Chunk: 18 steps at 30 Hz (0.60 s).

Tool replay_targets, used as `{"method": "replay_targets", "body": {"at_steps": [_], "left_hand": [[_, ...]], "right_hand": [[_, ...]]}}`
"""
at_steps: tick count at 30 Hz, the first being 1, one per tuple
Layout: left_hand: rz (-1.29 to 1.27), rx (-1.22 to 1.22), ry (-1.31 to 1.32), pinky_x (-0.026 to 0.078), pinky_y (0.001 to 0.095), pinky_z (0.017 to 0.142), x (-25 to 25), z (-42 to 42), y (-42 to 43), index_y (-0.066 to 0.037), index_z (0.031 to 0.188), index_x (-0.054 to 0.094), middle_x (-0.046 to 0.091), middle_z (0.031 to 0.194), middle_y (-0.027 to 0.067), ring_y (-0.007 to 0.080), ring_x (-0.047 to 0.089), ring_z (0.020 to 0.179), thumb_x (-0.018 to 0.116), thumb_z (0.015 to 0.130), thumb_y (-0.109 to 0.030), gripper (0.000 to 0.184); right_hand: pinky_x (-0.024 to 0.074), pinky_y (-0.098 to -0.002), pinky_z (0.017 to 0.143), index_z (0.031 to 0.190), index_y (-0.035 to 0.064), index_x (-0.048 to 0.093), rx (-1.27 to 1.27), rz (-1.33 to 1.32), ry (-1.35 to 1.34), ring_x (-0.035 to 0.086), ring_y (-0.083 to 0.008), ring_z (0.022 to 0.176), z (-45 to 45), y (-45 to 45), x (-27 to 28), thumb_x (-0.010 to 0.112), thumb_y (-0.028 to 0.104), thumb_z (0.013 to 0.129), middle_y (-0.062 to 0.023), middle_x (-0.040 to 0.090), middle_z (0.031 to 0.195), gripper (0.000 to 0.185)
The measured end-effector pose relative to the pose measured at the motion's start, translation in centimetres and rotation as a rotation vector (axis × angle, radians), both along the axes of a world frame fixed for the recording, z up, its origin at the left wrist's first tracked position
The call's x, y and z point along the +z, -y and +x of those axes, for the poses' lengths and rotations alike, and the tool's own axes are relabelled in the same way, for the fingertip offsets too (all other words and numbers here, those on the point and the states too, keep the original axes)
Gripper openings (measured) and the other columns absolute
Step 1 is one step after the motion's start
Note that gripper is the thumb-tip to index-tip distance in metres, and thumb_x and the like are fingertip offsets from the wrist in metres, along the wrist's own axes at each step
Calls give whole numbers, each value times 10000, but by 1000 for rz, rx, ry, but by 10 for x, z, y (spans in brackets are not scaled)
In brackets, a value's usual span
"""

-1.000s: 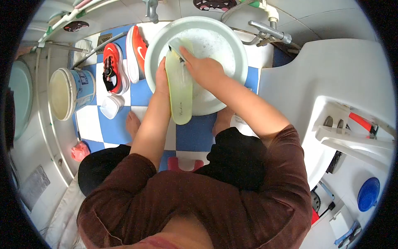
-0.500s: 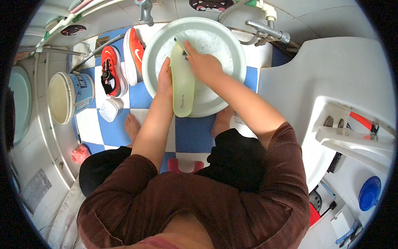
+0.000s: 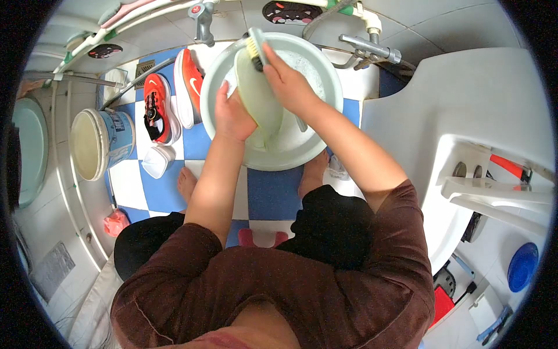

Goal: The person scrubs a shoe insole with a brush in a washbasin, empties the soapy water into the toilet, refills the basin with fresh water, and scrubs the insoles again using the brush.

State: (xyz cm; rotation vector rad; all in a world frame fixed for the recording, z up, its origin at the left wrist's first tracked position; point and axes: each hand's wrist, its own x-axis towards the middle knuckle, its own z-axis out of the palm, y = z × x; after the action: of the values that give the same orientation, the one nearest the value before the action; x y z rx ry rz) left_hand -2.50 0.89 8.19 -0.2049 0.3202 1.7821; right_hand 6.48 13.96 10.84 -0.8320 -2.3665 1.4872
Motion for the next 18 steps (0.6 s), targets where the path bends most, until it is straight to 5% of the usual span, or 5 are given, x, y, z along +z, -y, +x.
{"method": "replay_targets", "body": {"at_steps": [2, 9, 13, 18], "left_hand": [[-129, 49, -41, 360, 462, 1024, 2, -3, -3, -65, 1353, 396, 472, 1323, 147, 319, 462, 1205, 250, 957, -476, 590], [-259, 180, 28, 382, 495, 997, -1, -30, 8, -94, 1302, 457, 497, 1273, 185, 333, 500, 1135, 256, 941, -567, 628], [-168, 13, -50, 407, 478, 965, -30, 8, -10, -117, 1350, 421, 489, 1292, 177, 309, 516, 1109, 279, 952, -503, 573], [-17, 152, -17, 435, 456, 947, -27, -34, 11, -68, 1338, 430, 504, 1268, 192, 327, 540, 1066, 378, 954, -380, 497]], "right_hand": [[388, -344, 986, 1441, 181, 309, 126, 59, -77, 504, -340, 1193, 2, 9, -7, 448, 254, 953, -198, 510, 1306, 512], [490, -458, 769, 1435, 249, 304, 416, 181, 191, 633, -389, 824, 28, 65, 5, 468, 230, 926, -255, 613, 1017, 535], [501, -472, 668, 1416, 238, 331, 324, 373, 399, 639, -375, 721, -6, 43, 20, 475, 216, 917, -233, 633, 924, 520], [476, -470, 597, 1403, 256, 350, 409, 323, 231, 617, -376, 671, 19, 80, 20, 457, 213, 926, -209, 629, 802, 491]]}}
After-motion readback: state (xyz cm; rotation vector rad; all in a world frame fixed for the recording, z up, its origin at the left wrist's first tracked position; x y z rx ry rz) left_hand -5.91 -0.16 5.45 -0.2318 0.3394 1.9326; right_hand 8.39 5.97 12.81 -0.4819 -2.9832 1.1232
